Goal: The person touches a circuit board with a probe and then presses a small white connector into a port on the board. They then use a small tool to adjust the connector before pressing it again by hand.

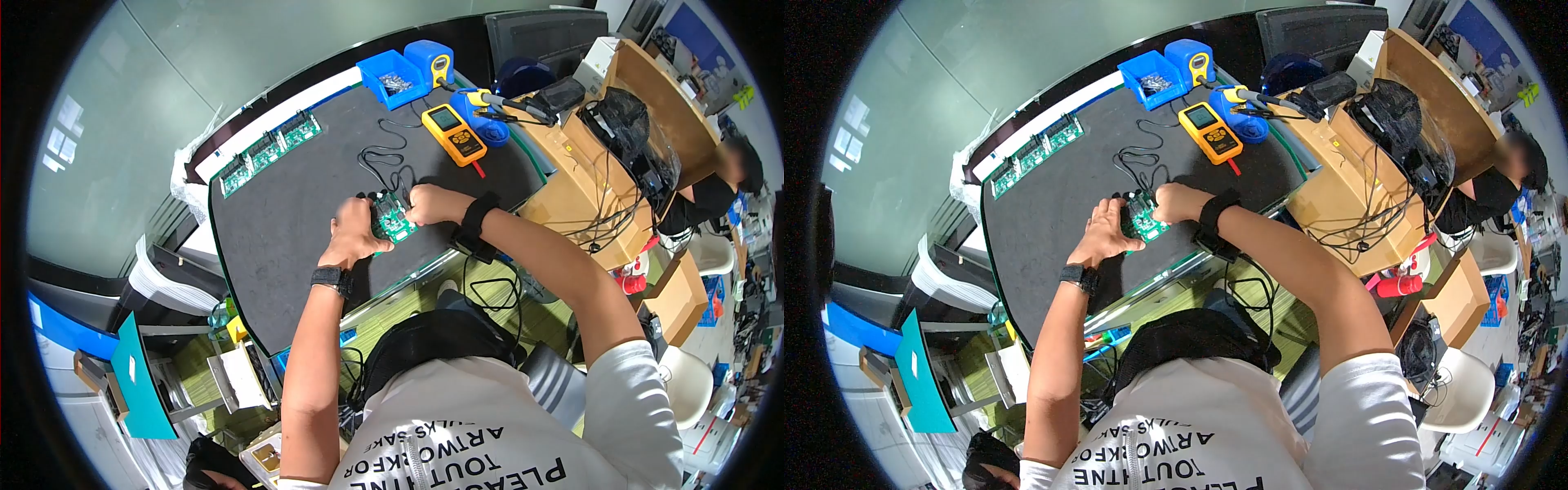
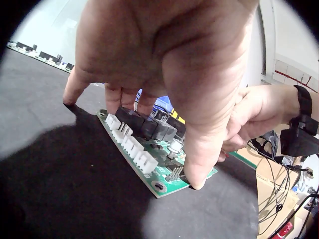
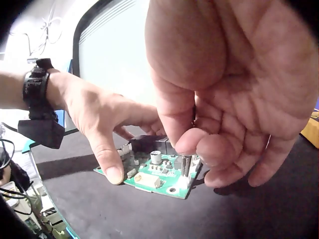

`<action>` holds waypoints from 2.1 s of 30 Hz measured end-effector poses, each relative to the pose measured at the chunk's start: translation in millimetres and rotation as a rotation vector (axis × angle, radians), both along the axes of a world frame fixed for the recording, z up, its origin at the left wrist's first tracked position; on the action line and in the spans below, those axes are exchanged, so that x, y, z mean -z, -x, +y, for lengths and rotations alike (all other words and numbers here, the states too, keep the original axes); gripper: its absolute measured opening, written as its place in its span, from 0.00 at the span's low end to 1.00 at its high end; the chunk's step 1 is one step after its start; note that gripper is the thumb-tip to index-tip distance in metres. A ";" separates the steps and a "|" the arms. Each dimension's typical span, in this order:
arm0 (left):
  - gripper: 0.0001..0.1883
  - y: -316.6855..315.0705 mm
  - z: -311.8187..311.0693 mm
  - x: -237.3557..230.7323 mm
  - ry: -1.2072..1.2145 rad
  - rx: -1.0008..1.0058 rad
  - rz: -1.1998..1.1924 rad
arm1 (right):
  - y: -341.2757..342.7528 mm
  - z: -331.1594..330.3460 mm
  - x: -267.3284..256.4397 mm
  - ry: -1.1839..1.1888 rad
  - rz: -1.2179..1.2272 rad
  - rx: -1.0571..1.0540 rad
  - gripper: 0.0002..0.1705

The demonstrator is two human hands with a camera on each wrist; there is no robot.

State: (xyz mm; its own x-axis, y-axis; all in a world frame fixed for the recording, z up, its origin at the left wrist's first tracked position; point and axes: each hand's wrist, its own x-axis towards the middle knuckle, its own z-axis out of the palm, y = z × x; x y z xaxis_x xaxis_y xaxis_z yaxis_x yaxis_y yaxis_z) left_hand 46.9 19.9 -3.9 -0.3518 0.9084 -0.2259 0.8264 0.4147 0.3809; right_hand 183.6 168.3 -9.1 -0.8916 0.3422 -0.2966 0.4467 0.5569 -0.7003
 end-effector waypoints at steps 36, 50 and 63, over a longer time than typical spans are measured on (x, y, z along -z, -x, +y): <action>0.52 1.5 -0.6 3.2 0.008 0.001 -0.027 | 7.2 -5.5 -17.3 -0.020 -0.205 -0.038 0.18; 0.52 0.3 -0.8 0.8 0.010 0.007 -0.010 | 14.0 -3.9 -3.2 -0.164 -0.209 -0.076 0.19; 0.51 0.5 -1.5 -0.3 -0.011 0.034 0.012 | 5.8 -12.8 -20.7 -0.296 -0.248 -0.023 0.24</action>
